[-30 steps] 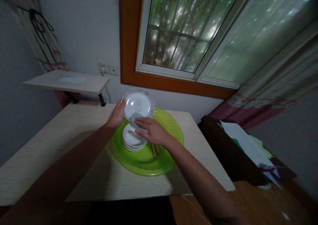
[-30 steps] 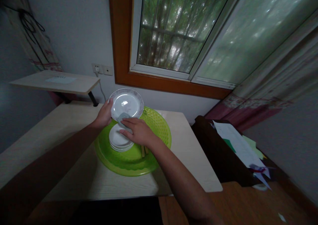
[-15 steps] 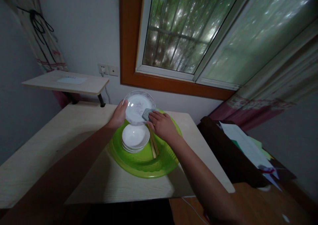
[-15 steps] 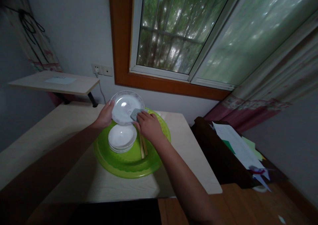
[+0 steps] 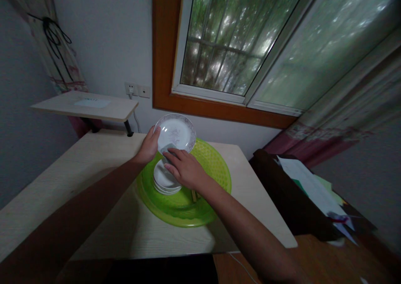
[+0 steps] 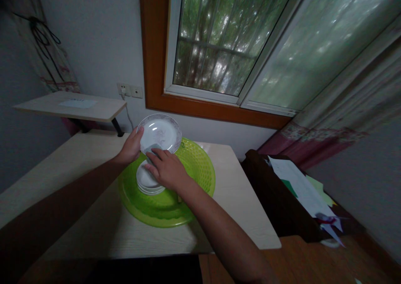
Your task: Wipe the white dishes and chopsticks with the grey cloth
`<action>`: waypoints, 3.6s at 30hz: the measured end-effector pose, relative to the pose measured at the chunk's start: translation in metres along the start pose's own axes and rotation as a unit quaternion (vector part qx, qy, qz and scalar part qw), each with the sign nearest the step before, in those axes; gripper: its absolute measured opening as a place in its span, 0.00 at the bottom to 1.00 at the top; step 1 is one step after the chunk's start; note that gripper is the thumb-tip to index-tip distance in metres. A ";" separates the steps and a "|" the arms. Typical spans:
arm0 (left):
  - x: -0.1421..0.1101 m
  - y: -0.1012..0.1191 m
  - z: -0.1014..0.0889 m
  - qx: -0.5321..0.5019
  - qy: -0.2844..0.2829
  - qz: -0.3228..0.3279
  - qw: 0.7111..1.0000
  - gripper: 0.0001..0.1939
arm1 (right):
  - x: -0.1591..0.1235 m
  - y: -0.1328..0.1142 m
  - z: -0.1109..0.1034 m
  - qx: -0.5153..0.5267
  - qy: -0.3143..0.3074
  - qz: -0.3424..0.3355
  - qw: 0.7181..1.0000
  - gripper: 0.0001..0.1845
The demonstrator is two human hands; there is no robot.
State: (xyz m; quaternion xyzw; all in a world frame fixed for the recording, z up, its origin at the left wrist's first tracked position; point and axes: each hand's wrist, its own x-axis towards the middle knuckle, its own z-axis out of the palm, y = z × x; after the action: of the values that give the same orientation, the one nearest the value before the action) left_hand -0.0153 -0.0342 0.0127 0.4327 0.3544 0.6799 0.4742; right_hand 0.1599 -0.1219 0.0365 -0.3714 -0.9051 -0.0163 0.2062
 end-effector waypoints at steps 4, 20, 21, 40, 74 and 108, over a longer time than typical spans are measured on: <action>0.000 0.000 -0.004 0.022 -0.001 0.014 1.000 0.24 | -0.002 0.011 -0.006 -0.025 -0.026 0.014 0.999 0.26; 0.004 -0.017 -0.014 0.017 0.004 -0.003 1.000 0.24 | 0.010 0.018 0.000 -0.111 -0.005 0.110 0.988 0.26; 0.004 -0.016 -0.013 0.017 0.007 -0.005 1.000 0.24 | 0.011 0.016 0.001 -0.094 0.000 0.103 0.990 0.26; 0.005 0.000 -0.009 -0.146 -0.098 -0.240 0.955 0.25 | 0.009 0.025 0.015 -0.044 0.024 -0.016 0.999 0.20; 0.002 -0.001 -0.006 -0.138 -0.101 -0.208 0.963 0.28 | -0.003 0.035 -0.002 -0.023 0.056 -0.019 0.998 0.22; -0.004 0.000 -0.006 -0.198 -0.145 -0.305 0.920 0.30 | -0.001 0.033 -0.012 -0.068 0.061 0.074 0.993 0.26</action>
State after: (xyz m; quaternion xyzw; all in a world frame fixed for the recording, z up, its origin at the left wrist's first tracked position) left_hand -0.0203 -0.0387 0.0088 0.2946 0.2546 0.4890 0.7805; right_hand 0.1874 -0.1006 0.0432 -0.4489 -0.8575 -0.0854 0.2363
